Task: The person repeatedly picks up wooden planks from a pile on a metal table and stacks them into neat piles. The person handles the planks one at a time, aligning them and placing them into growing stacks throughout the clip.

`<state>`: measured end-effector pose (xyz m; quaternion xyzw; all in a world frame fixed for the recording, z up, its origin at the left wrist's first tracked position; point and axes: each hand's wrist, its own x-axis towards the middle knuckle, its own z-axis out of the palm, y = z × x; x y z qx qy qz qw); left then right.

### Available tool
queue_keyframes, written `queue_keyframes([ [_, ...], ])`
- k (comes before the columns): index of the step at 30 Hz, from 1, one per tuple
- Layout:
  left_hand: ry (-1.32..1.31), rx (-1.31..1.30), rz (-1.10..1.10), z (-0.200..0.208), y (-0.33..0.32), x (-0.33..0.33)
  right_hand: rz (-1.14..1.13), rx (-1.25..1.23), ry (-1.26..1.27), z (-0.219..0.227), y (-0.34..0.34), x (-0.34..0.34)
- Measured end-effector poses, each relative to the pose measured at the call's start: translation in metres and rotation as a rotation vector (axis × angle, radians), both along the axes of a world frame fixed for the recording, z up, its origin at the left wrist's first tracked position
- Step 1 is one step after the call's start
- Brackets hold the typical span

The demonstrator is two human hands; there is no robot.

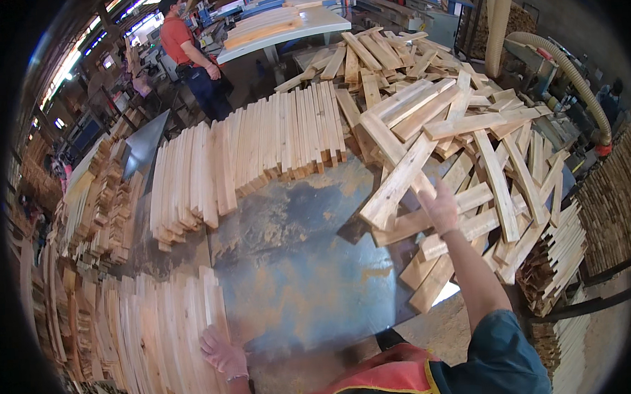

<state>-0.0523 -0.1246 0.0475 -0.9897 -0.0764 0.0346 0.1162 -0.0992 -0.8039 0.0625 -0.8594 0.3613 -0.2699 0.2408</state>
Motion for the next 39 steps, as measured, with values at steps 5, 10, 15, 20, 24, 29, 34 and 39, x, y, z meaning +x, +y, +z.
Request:
queue_keyframes([
  [5,0.207,-0.168,-0.176,-0.012,-0.098,-0.007,-0.06,0.637,0.1,-0.002,-0.091,0.088],
  [10,0.254,-0.617,-0.365,0.024,-0.189,-0.002,0.35,0.795,0.055,-0.039,-0.053,0.104],
  [15,0.173,-0.818,-0.358,0.05,-0.241,0.014,0.329,1.229,-0.143,-0.042,0.119,0.044],
  [20,0.617,-1.04,-0.31,0.028,-0.265,0.0,0.551,1.075,-0.143,-0.113,0.266,-0.023],
  [24,0.701,-1.409,-0.032,0.01,-0.188,-0.025,0.639,1.606,-0.037,-0.041,0.325,-0.04],
  [29,0.636,-1.092,0.061,-0.008,-0.106,-0.029,0.738,1.726,0.127,-0.01,0.406,-0.039],
  [34,0.367,-0.534,0.089,-0.002,-0.118,-0.02,0.843,1.476,0.395,-0.025,0.422,-0.016],
  [39,0.026,-0.564,0.189,0.037,-0.079,-0.038,0.883,1.154,0.372,-0.004,0.37,-0.027],
])
